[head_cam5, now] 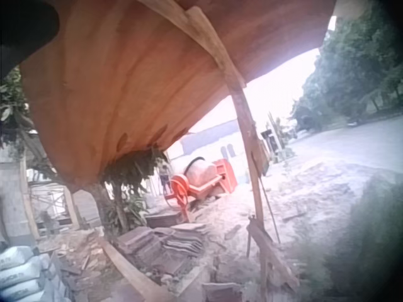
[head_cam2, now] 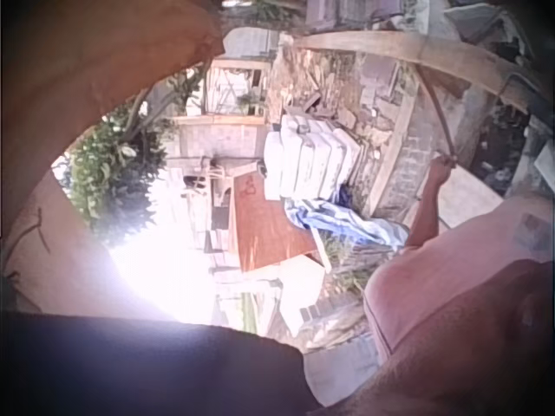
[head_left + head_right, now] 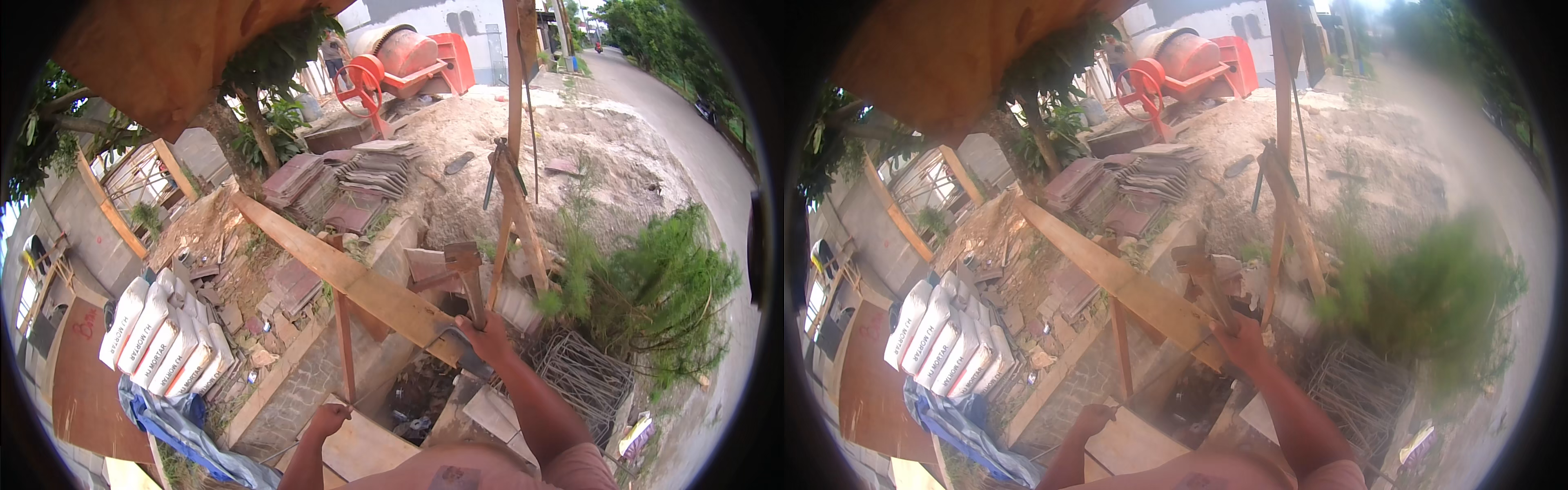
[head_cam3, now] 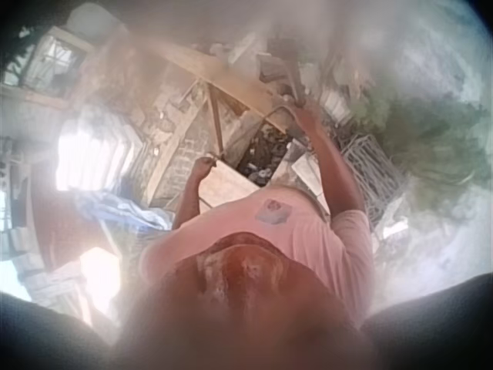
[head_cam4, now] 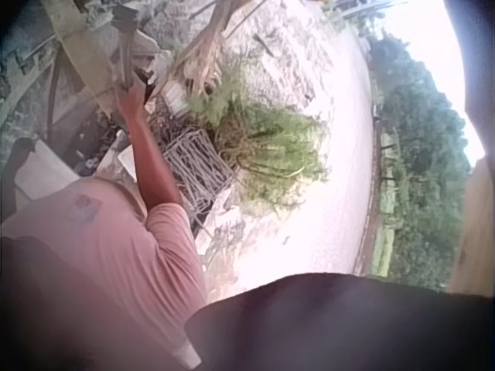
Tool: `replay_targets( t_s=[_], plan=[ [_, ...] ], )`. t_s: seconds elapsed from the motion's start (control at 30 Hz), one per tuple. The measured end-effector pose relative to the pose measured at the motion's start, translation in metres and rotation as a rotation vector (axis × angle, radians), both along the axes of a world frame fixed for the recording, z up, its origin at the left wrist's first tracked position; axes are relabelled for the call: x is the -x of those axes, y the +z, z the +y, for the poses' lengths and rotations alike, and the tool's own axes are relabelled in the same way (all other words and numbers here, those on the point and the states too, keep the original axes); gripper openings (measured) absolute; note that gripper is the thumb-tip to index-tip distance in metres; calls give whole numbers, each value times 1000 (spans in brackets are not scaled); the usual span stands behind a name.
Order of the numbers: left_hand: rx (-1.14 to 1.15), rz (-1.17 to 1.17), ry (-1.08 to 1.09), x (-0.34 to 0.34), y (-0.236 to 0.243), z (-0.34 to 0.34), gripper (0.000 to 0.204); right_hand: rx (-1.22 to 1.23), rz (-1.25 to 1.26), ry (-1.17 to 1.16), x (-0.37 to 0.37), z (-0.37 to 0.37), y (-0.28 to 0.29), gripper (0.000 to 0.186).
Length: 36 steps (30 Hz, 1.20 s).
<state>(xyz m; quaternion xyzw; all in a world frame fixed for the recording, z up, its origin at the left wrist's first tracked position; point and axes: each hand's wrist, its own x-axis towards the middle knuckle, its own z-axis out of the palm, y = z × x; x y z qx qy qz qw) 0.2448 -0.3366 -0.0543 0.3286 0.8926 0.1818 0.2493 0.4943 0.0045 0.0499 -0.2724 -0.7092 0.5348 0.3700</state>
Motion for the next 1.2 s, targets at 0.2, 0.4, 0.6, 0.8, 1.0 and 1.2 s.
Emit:
replay_targets(
  t_s=[0.2,0.4,0.6,0.8,1.0,1.2],
  plan=[
    [-17,-13,4,1,-2,-2,43,3,20,-6,0,0,-2,29],
    [-24,4,-9,-2,2,0,43,18,-16,11,0,2,-3,30],
    [6,-17,-9,7,-17,-4,44,9,-34,1,0,1,-2,31],
    [-40,36,-66,12,-21,-4,44,-101,89,-61,4,0,-6,36],
    [-20,0,-9,3,-6,-1,41,26,-56,-9,-1,-3,7,30],
    [-50,15,-24,8,-12,-7,40,21,9,25,4,-3,-7,29]
  ],
)
